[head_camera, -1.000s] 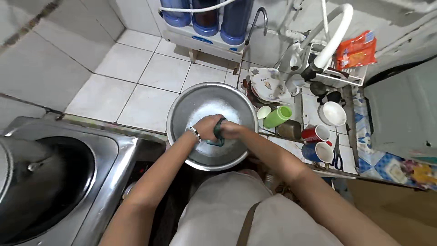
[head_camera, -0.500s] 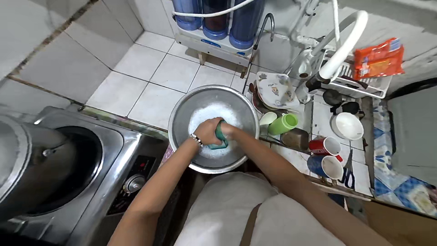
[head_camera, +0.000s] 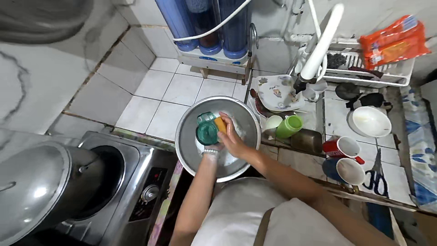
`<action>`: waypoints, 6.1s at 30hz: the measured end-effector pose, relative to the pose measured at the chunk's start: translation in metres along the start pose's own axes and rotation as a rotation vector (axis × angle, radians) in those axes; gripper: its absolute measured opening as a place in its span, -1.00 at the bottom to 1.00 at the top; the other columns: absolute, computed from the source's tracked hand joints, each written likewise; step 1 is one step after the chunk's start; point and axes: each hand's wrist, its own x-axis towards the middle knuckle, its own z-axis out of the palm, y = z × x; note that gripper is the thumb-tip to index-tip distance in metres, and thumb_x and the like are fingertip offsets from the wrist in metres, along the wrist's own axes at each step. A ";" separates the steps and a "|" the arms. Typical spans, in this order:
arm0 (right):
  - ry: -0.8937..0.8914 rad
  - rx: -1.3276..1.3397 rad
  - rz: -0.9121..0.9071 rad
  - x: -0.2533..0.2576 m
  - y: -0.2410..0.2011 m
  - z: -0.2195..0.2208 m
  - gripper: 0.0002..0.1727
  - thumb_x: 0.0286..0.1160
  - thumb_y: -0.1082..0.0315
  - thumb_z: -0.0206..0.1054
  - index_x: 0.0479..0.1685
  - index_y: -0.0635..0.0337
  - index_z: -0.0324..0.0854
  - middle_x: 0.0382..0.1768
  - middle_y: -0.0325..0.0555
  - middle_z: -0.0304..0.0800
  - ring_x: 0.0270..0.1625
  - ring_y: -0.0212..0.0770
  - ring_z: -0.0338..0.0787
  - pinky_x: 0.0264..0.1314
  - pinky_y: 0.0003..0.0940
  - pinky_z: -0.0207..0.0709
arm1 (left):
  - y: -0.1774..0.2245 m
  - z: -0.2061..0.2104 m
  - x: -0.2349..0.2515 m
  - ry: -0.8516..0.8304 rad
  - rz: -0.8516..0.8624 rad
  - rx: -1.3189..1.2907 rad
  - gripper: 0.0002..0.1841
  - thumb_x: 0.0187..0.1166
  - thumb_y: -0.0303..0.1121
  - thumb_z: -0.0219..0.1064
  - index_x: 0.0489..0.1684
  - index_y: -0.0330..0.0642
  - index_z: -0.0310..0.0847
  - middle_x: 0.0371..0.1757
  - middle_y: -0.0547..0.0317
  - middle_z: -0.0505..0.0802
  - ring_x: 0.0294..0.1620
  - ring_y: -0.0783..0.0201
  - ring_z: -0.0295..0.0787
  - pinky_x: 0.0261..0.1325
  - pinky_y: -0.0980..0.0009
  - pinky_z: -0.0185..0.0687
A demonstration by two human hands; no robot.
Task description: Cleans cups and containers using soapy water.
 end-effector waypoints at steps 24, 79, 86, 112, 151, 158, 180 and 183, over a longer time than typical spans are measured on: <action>0.113 -0.161 -0.157 0.010 -0.033 -0.014 -0.79 0.41 0.52 0.27 -0.26 0.53 0.78 0.09 0.22 0.85 0.21 -0.12 0.82 0.31 -0.26 0.67 | 0.050 -0.033 -0.011 -0.420 0.005 -0.190 -0.68 0.48 -0.33 -0.09 -0.29 -0.20 0.64 -0.32 0.02 0.91 -0.25 0.17 0.91 -0.18 0.21 0.87; -0.126 -0.433 -0.004 0.025 -0.038 -0.016 -0.53 0.73 0.16 0.21 -0.36 0.45 0.74 -0.45 0.17 0.77 -0.28 0.07 0.81 -0.08 0.08 0.65 | 0.047 -0.018 -0.035 -0.432 0.180 0.860 -0.37 -0.05 -0.42 0.51 0.17 -0.33 0.49 -0.20 0.22 0.86 -0.19 0.44 0.85 -0.06 0.43 0.83; -0.193 0.190 0.487 0.034 -0.046 -0.062 -0.42 0.91 0.00 -0.19 0.16 0.31 0.60 -0.14 -0.26 0.77 -0.08 -0.53 0.73 0.14 -0.44 0.65 | 0.045 -0.029 -0.014 -0.850 -0.377 0.137 -0.26 -0.22 0.19 0.77 -0.11 -0.18 0.78 -0.17 -0.06 0.90 -0.18 0.07 0.91 -0.14 0.18 0.87; 0.053 0.326 0.508 0.020 -0.040 -0.062 -0.44 0.88 -0.04 -0.12 0.06 0.32 0.57 -0.36 -0.17 0.62 -0.36 -0.41 0.63 -0.25 -0.42 0.60 | -0.010 -0.002 -0.040 -1.036 -0.501 -0.138 -0.08 -0.20 0.28 0.69 0.14 -0.28 0.74 -0.19 -0.02 0.89 -0.29 0.12 0.89 -0.27 0.30 0.83; -0.609 -0.734 0.630 -0.092 0.009 -0.020 -0.07 0.39 0.01 0.59 0.78 0.10 0.29 0.62 0.37 0.43 0.69 0.39 0.37 0.74 0.47 0.01 | 0.034 0.160 0.161 -0.371 0.643 2.019 -0.57 0.53 -0.21 0.52 0.09 -0.49 0.74 0.54 -0.64 0.46 0.47 -0.57 0.49 0.39 -0.47 0.42; -0.014 -0.802 0.194 -0.090 -0.014 -0.108 -0.64 0.50 0.30 0.46 0.17 0.35 0.79 0.41 0.29 0.69 0.60 0.27 0.55 0.79 0.26 0.11 | 0.028 0.158 0.182 -0.484 0.437 2.209 -0.50 0.72 -0.27 0.31 0.60 -0.27 0.48 0.63 -0.69 0.34 0.50 -0.64 0.42 0.43 -0.47 0.35; 0.479 0.282 0.677 -0.059 0.041 -0.246 -0.57 0.72 0.16 0.24 0.04 0.47 0.68 -0.13 0.11 0.85 -0.09 -0.15 0.85 0.09 -0.15 0.74 | 0.031 0.023 -0.061 -0.813 0.155 1.270 -0.27 0.48 0.00 0.38 0.58 -0.31 0.43 0.55 -0.03 0.66 0.43 0.12 0.72 0.41 0.22 0.70; 0.504 0.382 0.815 -0.053 0.045 -0.236 -0.51 0.76 0.08 0.19 0.28 0.39 0.61 0.06 0.16 0.80 0.07 -0.07 0.81 0.18 -0.07 0.69 | 0.031 0.018 -0.066 -0.829 0.172 1.281 -0.25 0.50 0.01 0.39 0.59 -0.34 0.42 0.54 -0.02 0.67 0.41 0.14 0.74 0.40 0.23 0.71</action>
